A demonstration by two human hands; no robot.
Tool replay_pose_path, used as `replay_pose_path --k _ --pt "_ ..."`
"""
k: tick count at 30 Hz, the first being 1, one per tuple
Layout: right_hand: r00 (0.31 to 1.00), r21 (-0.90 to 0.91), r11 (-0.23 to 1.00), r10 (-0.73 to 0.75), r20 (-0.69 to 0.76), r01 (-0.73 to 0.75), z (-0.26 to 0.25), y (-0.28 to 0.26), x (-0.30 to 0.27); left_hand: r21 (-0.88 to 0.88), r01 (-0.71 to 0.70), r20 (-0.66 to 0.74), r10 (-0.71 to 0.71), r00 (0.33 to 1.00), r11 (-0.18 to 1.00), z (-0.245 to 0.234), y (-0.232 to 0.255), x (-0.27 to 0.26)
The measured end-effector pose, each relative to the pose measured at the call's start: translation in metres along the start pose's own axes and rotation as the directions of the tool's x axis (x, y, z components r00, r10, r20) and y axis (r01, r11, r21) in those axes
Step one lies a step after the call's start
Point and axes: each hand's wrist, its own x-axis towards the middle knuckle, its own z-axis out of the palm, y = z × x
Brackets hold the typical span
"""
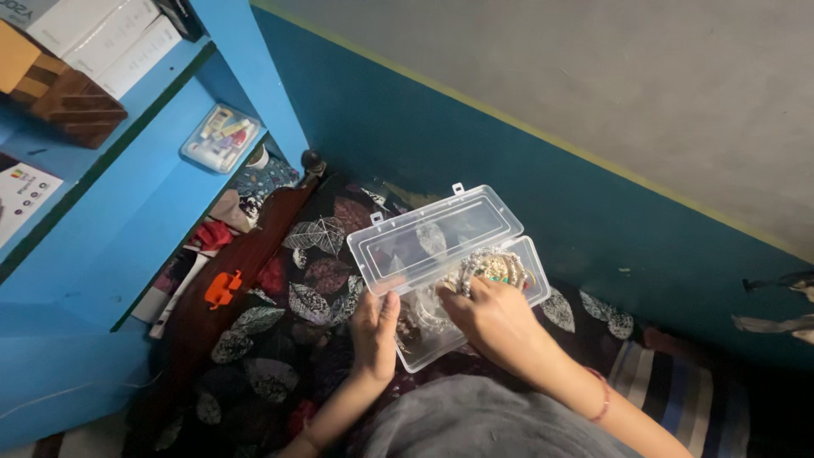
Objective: The person sorts various items of gold-colored jewelry by removing them from a plastic bag and placing them into separate compartments of a clear plastic organizer box.
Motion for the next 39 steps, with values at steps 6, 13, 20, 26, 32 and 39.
replay_pose_path --k 6,13,20,26,32,39 --pt "0.987 -0.079 0.984 0.156 -0.029 -0.158 0.02 -0.005 0.014 0.263 -0.124 0.0 0.128 0.992 0.957 -0.002 -0.001 -0.002" --pt "0.974 -0.031 0.975 0.219 -0.062 -0.221 0.043 0.005 0.006 0.127 -0.121 0.025 0.118 0.993 0.985 0.002 -0.002 -0.004" --pt "0.966 0.012 0.999 0.044 -0.253 -0.042 0.039 0.011 -0.003 0.051 -0.073 0.03 0.072 0.997 0.996 0.002 -0.009 -0.003" --pt "0.804 0.101 0.953 -0.181 -0.567 0.286 0.022 0.001 -0.005 -0.037 0.03 -0.012 -0.03 0.999 0.999 -0.001 -0.012 0.0" --pt "0.809 0.185 0.918 -0.197 -0.554 0.35 0.008 -0.007 -0.007 -0.079 0.077 0.0 -0.078 0.997 0.994 -0.004 -0.014 -0.002" --pt "0.838 0.154 0.94 -0.188 -0.512 0.305 0.02 -0.005 -0.016 -0.044 0.1 0.011 -0.1 0.995 0.994 -0.006 -0.009 -0.005"
